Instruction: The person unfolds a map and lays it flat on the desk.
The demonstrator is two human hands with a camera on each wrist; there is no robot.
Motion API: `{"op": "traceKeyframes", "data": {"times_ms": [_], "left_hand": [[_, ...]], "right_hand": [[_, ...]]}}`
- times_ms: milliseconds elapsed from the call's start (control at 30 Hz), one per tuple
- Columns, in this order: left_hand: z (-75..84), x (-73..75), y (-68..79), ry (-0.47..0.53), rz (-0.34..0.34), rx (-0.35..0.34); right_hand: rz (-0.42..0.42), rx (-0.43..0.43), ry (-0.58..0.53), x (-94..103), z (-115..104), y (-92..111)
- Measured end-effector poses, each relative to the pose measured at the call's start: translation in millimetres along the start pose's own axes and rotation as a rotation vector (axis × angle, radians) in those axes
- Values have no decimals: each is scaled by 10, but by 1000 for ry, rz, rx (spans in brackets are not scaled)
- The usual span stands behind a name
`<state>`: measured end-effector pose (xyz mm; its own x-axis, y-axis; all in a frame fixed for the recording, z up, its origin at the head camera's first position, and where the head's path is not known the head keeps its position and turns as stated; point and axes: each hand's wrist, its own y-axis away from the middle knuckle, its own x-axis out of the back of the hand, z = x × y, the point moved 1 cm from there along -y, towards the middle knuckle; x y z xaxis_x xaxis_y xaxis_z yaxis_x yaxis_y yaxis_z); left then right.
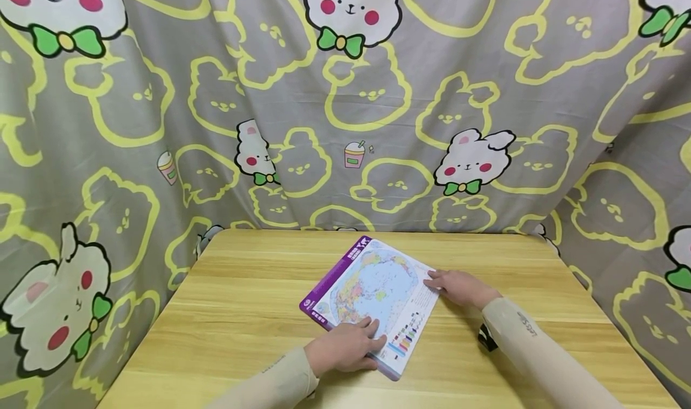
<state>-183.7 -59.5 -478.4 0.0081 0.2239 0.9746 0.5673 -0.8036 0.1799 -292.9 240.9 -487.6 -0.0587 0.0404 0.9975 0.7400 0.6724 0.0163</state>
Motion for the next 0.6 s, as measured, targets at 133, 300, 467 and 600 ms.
{"op": "traceKeyframes", "data": {"times_ms": [133,300,467,600], "left_hand": [[25,-5,-17,-22,10,-5],[31,-8,-16,16,9,1],[-19,-3,6,123,9,21],[-120,16,45,190,6,53]], "right_hand": [[14,5,5,-8,15,-5],[50,18,4,-27,29,-9],[70,-28,-7,-62,10,-14],[62,-52,-4,-64,-62,17]]}}
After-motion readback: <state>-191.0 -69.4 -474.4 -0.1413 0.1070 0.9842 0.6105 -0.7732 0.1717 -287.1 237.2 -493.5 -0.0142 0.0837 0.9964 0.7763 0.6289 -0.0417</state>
